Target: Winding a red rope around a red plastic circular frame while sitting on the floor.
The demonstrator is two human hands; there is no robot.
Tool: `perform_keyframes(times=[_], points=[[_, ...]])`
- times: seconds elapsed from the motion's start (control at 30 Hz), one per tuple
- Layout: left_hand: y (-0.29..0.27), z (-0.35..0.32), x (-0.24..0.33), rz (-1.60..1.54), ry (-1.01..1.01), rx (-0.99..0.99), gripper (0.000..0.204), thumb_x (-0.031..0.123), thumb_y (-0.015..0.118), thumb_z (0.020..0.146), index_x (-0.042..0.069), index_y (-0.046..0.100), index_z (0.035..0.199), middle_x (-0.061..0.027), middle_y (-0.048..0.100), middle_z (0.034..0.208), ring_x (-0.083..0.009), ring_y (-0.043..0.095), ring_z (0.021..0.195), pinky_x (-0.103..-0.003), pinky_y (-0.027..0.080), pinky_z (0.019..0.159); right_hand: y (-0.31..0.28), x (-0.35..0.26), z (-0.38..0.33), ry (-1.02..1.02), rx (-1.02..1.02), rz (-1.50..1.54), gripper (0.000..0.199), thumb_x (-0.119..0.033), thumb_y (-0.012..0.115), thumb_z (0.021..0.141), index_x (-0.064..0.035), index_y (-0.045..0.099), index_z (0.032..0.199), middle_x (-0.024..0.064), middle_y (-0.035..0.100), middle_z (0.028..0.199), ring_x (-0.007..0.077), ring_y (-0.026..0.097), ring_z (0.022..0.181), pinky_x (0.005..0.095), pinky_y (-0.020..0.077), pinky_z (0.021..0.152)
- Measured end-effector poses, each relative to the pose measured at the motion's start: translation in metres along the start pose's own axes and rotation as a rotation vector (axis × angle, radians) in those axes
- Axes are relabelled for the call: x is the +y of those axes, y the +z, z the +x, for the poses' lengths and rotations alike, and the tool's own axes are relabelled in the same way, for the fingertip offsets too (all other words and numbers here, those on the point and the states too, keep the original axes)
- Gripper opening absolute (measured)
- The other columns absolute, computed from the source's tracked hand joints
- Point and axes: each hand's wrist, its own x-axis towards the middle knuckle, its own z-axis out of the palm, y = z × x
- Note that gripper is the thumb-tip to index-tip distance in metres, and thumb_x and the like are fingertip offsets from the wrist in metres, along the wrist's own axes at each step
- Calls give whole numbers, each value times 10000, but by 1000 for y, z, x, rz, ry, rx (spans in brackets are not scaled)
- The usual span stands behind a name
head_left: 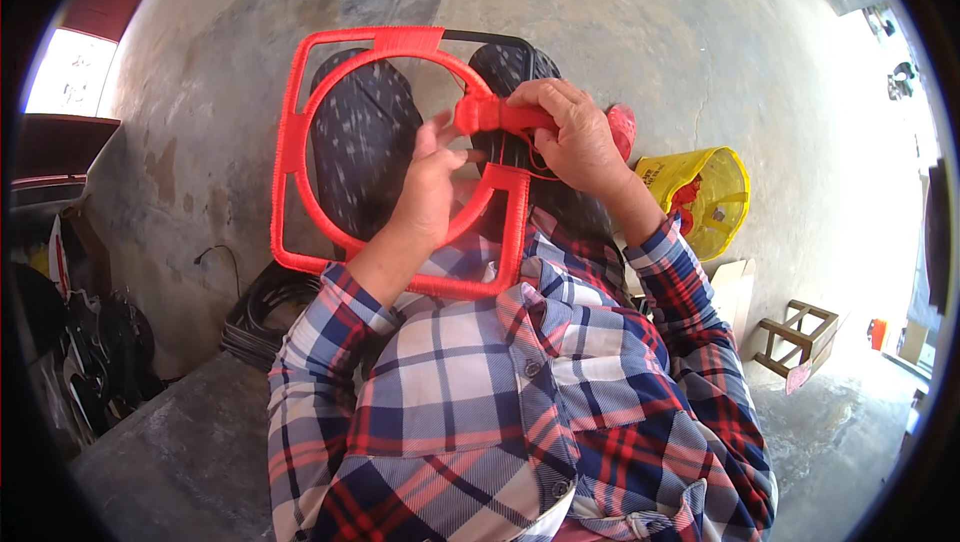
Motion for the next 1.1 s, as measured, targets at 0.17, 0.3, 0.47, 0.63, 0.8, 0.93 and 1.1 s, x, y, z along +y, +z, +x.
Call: perform_keyframes(times=[0.17, 0.3, 0.47, 0.63, 0.8, 0.93, 1.1], points=[[-9, 3, -4, 137, 201, -11, 529, 45, 486, 789, 88, 418, 1312, -72, 516, 1210, -180, 549, 1036, -324, 491, 809, 3, -31, 16, -291, 1, -178, 482, -30, 665, 641, -127, 589, 1107, 60, 595, 1170, 262, 555, 1099, 398, 400, 950], [-17, 15, -10, -44, -140, 37, 438, -21, 474, 776, 54, 461, 1207, -124, 588, 1002, -228, 640, 738, -354, 552, 615, 3, -3, 10, 37, 444, 30, 431, -82, 719, 677, -104, 593, 1089, 100, 582, 1172, 304, 544, 1101, 407, 446, 910], [-13, 13, -4, 99, -269, 24, 445, -108, 422, 731, -6, 549, 1146, -132, 633, 1040, -204, 647, 884, -326, 544, 806, 1, 24, -36, 378, -95, 153, 385, -159, 746, 688, -55, 618, 1036, 99, 608, 1001, 274, 601, 954, 387, 504, 779], [-18, 14, -7, -68, -325, -165, 358, -49, 458, 762, -56, 566, 1104, -151, 658, 998, -244, 664, 849, -361, 546, 784, 4, -11, -29, 194, -111, -139, 393, -287, 746, 662, -41, 656, 954, 120, 583, 950, 291, 589, 961, 395, 499, 789], [-18, 15, -2, -264, -421, -253, 303, 25, 504, 797, -62, 581, 1077, -161, 674, 952, -274, 669, 845, -392, 538, 785, 11, -6, -36, 146, 26, 9, 365, -245, 751, 688, -18, 652, 957, 97, 614, 919, 265, 625, 861, 354, 507, 759], [-21, 12, 0, -141, -437, -242, 222, 82, 531, 856, -44, 582, 1032, -139, 669, 874, -238, 655, 721, -348, 537, 667, 5, 9, -49, 537, 328, 978, 194, -118, 665, 796, 3, 647, 947, 24, 636, 937, 121, 595, 807, 271, 491, 724], [-21, 12, -5, -4, -331, -240, 200, 127, 543, 897, -16, 563, 1035, -104, 643, 819, -182, 600, 576, -286, 465, 487, -39, 1, -65, 479, 666, 1701, 385, -241, 617, 768, -24, 600, 1086, 84, 629, 964, 195, 582, 803, 332, 484, 723]])
